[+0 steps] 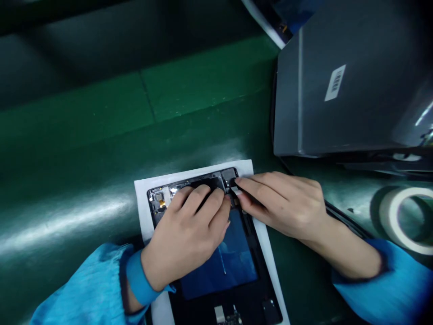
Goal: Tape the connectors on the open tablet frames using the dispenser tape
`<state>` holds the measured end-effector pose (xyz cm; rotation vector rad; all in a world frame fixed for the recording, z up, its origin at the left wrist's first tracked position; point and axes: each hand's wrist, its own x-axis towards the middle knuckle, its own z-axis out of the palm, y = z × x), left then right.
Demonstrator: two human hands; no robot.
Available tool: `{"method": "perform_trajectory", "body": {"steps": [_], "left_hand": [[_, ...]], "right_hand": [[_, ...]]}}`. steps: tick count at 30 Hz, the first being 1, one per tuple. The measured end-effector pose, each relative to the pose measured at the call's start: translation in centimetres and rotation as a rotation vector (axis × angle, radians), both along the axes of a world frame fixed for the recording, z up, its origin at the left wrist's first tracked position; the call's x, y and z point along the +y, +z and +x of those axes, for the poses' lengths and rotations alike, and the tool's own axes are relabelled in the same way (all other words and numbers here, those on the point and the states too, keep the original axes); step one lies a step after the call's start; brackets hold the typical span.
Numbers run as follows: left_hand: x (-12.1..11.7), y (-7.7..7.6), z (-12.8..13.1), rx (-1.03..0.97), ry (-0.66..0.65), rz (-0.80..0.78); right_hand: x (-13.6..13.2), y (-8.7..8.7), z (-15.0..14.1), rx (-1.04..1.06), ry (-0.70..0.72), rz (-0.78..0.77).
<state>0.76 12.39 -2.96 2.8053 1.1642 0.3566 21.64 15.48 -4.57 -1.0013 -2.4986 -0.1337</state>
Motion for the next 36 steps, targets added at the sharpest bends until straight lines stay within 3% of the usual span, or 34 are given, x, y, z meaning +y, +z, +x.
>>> {"method": "perform_trajectory", "body": {"steps": [21,36], "left_hand": [[-1.0,0.0,-0.2,0.044,0.001,-0.033],[-1.5,-0.2,-0.3,0.009,0.016,-0.025]], "right_hand": [[-0.9,0.2,-0.3,0.051,0.009,-0.168],[-1.3,1.8,-0.8,-0.125,0.141,-0.075]]}}
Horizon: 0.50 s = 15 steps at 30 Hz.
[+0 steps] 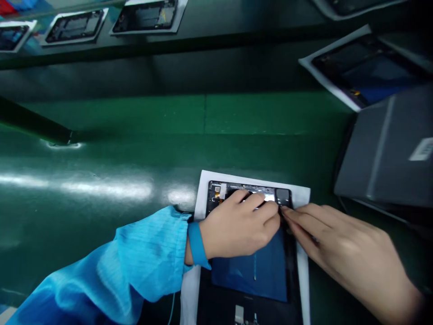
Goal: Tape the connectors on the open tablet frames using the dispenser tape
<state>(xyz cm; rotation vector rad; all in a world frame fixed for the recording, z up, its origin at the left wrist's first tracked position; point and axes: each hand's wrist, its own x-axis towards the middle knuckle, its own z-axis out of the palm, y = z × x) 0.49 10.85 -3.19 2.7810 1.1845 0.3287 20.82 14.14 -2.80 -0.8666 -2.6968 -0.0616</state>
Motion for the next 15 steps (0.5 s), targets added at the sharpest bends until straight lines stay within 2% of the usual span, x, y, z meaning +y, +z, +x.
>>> {"method": "perform_trajectory", "body": {"steps": [3,6,11,15], "left_hand": [[0.2,0.3,-0.1,0.031,0.003,-0.006],[0.5,0.4,-0.1,0.042,-0.001,-0.002],[1.1,0.7,0.1,-0.003,-0.01,-0.025],[2.8,1.2,0.6,-0.152,0.064,-0.151]], "right_hand": [[-0.9,0.0,-0.2,-0.059,-0.034,0.044],[-1.9,-0.8,0.1,-0.07,-0.116,0.026],[-2.2,-1.9,1.3,0.074,-0.22,-0.134],[-1.3,-1.7,2.4,0.172,-0.257,-0.231]]}}
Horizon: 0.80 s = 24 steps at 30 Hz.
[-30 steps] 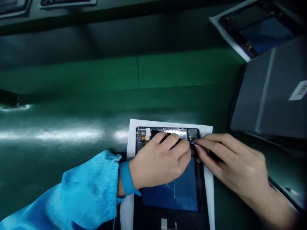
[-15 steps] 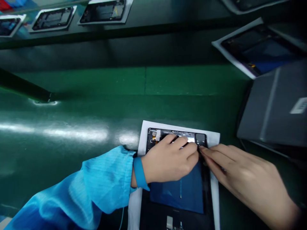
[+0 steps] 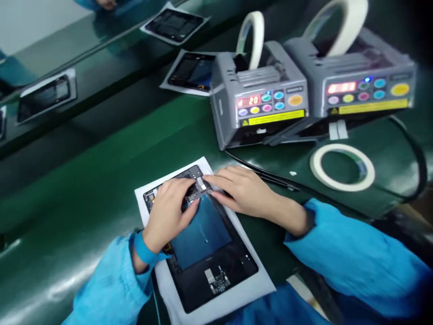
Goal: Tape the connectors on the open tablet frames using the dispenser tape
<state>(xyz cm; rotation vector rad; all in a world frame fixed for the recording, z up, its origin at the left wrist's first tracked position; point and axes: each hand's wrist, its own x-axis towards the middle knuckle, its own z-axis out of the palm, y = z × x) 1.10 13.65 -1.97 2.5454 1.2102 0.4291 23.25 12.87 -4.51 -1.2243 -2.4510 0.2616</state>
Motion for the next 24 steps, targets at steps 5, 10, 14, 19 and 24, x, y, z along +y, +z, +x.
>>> {"method": "perform_trajectory", "body": {"steps": [5,10,14,19,24], "left_hand": [[2.3,0.7,1.2,-0.088,0.082,-0.173],[2.7,0.8,2.2,-0.071,0.109,-0.204],[2.4,0.4,2.8,-0.032,0.208,-0.163],[2.3,0.3,3.1,-0.034,0.207,-0.143],[2.0,0.2,3.0,-0.034,0.212,-0.112]], "right_hand": [[0.3,0.5,1.1,0.059,0.033,-0.048],[0.1,0.7,1.7,0.052,0.04,-0.068],[0.2,0.7,1.7,0.064,0.052,-0.044],[0.2,0.7,1.7,0.069,0.058,-0.013],[0.1,0.5,1.5,0.073,0.058,-0.027]]}}
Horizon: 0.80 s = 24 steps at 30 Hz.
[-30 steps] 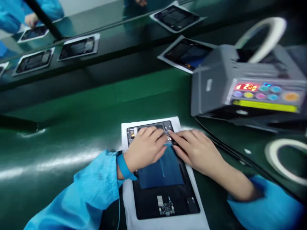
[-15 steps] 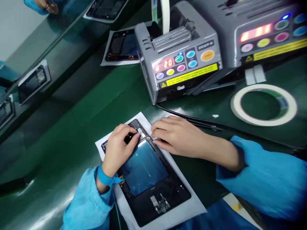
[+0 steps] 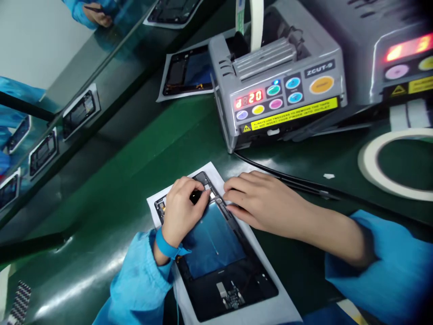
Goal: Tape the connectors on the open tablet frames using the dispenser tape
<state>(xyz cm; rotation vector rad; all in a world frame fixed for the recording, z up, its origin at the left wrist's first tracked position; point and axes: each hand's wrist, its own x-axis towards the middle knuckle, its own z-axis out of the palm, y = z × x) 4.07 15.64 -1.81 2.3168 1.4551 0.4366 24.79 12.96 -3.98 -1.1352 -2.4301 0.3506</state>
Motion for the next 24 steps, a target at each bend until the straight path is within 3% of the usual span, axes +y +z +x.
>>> {"method": "perform_trajectory", "body": {"steps": [7,10,11,13,15,17,20,22,24], "left_hand": [[-0.6,0.1,0.6,0.102,0.046,0.035],[-3.6,1.7,-1.8,0.005,0.052,-0.017],[-5.4,2.4,-3.3,-0.083,0.102,-0.059],[-9.3,4.0,-6.9,-0.303,0.344,-0.207],[-12.8,5.6,-10.1,-0.575,0.676,-0.491],[-15.4,6.7,-11.4,-0.85,0.82,-0.801],[-16.7,6.4,-9.4,-1.007,0.705,-1.069],[-16.0,5.1,-7.0,-0.925,0.58,-1.039],[-14.4,3.8,-5.2,-0.838,0.506,-0.902]], "right_hand": [[-0.8,-0.5,-0.2,0.024,0.027,0.043],[-0.9,-0.4,-0.5,0.015,0.011,0.059],[-0.9,-0.2,-0.7,0.012,0.012,0.053],[-0.9,0.1,-1.0,0.009,0.022,0.038],[-0.9,0.2,-1.3,0.001,0.018,0.041],[-0.9,0.0,-1.5,-0.016,-0.004,0.068],[-1.3,-0.8,-1.8,-0.056,-0.081,0.142],[-1.5,-1.3,-1.9,-0.076,-0.122,0.179],[-1.6,-1.8,-1.9,-0.089,-0.118,0.212]]}}
